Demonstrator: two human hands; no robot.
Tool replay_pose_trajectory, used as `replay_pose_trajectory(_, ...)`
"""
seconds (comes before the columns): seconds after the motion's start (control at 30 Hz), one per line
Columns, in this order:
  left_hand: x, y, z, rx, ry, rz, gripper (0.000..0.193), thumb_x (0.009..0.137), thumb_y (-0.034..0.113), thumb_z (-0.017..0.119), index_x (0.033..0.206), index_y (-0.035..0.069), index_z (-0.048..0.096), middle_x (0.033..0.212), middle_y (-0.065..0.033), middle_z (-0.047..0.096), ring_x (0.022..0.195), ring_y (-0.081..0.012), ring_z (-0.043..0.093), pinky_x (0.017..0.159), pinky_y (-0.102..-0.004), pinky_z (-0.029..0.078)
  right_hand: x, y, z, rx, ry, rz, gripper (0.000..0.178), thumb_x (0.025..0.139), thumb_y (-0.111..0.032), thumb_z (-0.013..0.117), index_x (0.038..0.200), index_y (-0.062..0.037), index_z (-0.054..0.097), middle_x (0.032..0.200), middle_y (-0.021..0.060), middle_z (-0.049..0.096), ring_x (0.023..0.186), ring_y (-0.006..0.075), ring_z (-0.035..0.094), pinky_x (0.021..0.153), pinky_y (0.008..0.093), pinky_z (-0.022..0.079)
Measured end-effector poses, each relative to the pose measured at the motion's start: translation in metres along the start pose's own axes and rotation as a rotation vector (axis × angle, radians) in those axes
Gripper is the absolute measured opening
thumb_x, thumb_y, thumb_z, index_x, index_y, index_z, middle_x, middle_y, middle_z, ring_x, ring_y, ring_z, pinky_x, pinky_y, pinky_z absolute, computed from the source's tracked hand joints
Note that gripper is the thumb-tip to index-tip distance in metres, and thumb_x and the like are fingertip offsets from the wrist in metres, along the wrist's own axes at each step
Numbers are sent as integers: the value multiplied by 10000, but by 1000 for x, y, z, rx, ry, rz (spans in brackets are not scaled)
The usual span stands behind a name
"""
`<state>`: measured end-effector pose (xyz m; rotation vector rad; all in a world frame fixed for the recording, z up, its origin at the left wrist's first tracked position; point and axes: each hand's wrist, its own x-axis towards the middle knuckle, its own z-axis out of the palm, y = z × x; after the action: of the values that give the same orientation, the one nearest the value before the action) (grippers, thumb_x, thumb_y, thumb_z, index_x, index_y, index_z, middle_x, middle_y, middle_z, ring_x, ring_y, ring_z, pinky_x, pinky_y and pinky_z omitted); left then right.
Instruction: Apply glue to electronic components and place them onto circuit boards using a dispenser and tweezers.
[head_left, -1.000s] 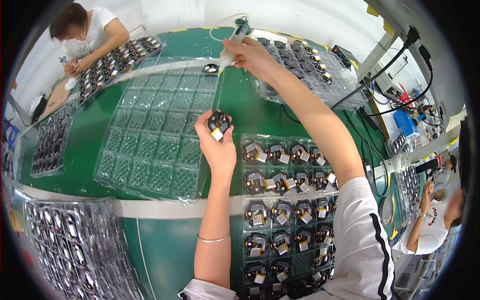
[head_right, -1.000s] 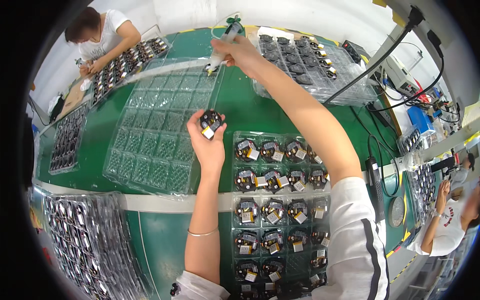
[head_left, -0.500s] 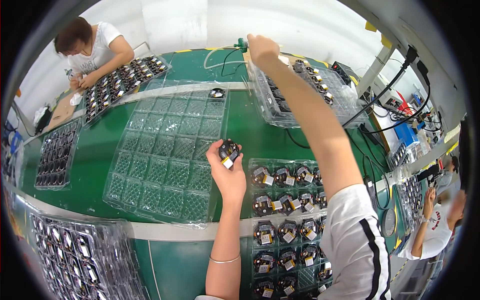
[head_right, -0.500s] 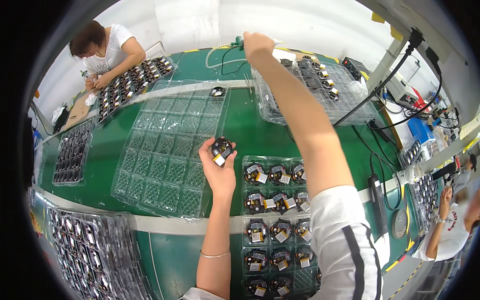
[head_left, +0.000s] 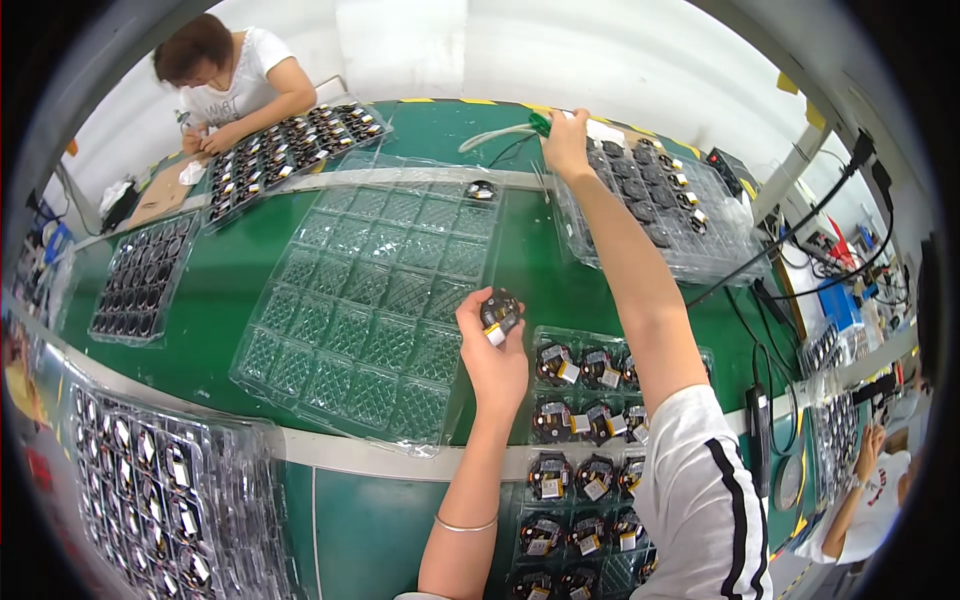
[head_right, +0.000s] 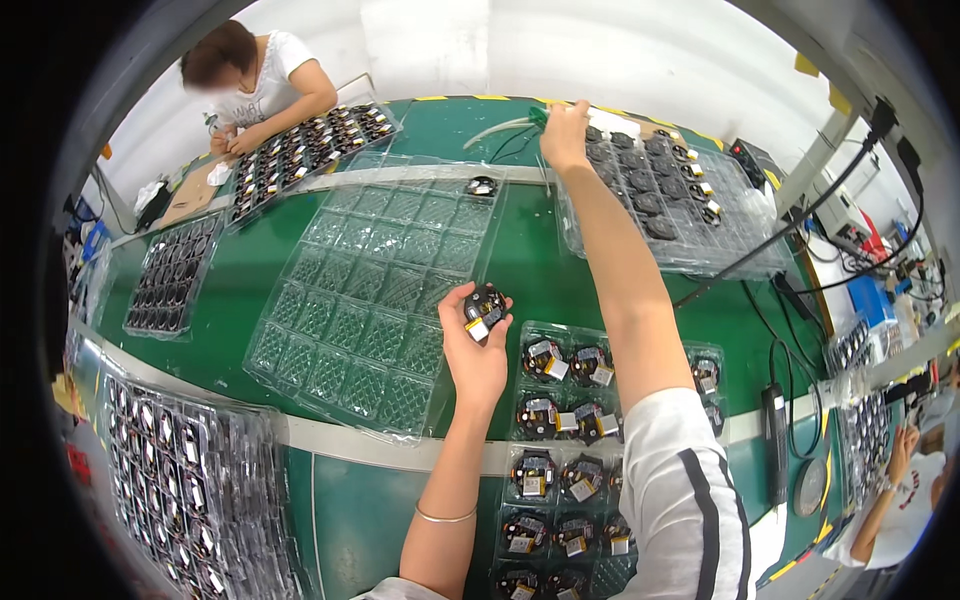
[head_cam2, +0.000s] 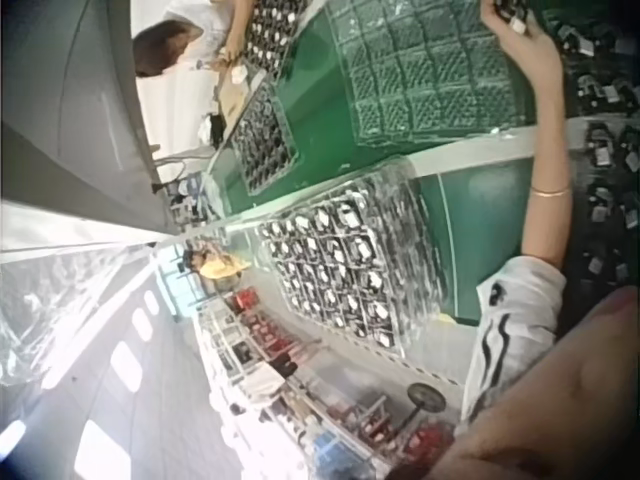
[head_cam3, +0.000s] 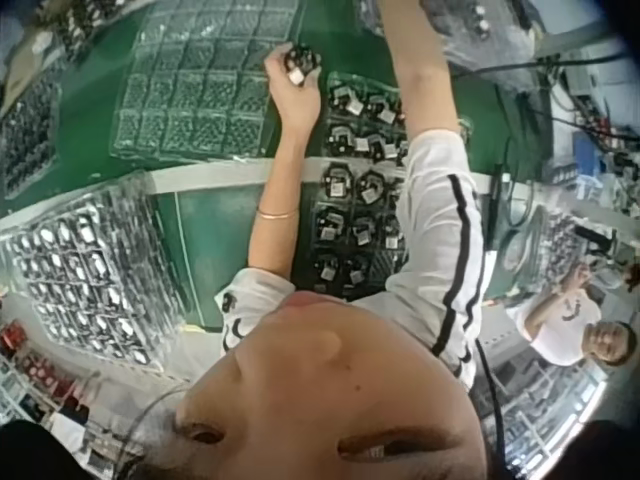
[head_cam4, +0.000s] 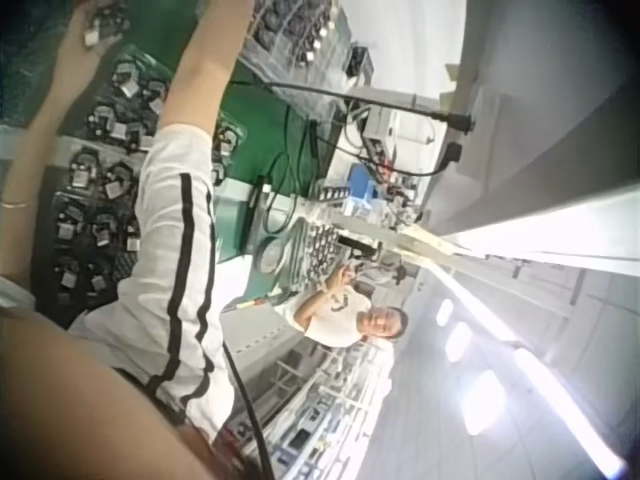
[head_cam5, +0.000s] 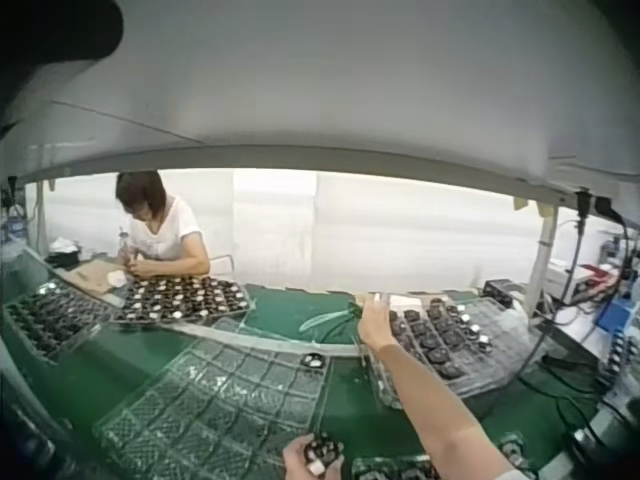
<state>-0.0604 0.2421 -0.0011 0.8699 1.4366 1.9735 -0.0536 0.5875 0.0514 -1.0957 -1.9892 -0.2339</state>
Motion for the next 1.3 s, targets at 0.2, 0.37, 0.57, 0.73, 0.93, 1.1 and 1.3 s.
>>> replay_pose_trajectory(0.2,-3,2,0,-10,-11,-14,515,805,-196,528,1244,17,361,1132,-152,570,1022,-206,628,867,-288,525,12,21,13,163,-18,107,452,663,-33,649,1082,100,542,1167,314,454,1175,441,375,968,448,397)
replay_pose_trajectory(0.37,-2,2,-3,3,-2,-24,514,803,-194,530,1239,22,363,1105,-151,589,1008,-202,636,861,-288,526,17,34,19,333,-127,218,612,718,-235,734,1128,148,491,1189,383,402,1211,451,280,998,460,341)
replay_pose_trajectory(0.57,-2,2,-7,23,4,-11,511,802,-192,532,1234,25,366,1087,-145,597,999,-196,638,849,-287,524,4,14,2,205,-56,262,459,712,-354,776,1095,-114,695,1234,279,452,1138,390,412,940,441,415)
replay_pose_trajectory(0.73,-2,3,3,-8,-3,-23,507,803,-186,541,1232,24,370,1090,-145,597,1003,-197,639,847,-287,522,17,30,3,141,12,212,364,730,-287,752,1039,-98,716,1028,228,634,1062,353,518,922,426,432)
replay_pose_trajectory(0.93,-3,5,-3,22,-7,-12,500,805,-181,546,1230,20,374,1098,-146,593,1003,-199,643,844,-288,522,21,24,9,420,143,324,264,777,-261,679,934,-55,732,800,186,692,770,318,666,767,382,505)
replay_pose_trajectory(1.1,-4,5,-2,-35,13,-17,488,808,-167,539,1220,48,391,1014,-155,641,953,-230,654,824,-323,510,28,36,16,281,-70,271,320,833,-351,580,883,-60,702,757,178,676,750,310,668,703,390,494)
replay_pose_trajectory(1.3,-5,2,-3,1,-15,-30,499,807,-188,531,1232,15,368,1096,-143,592,997,-196,638,850,-290,526,15,25,13,156,-193,203,263,785,-268,580,857,-49,706,782,187,677,782,342,658,748,427,497)
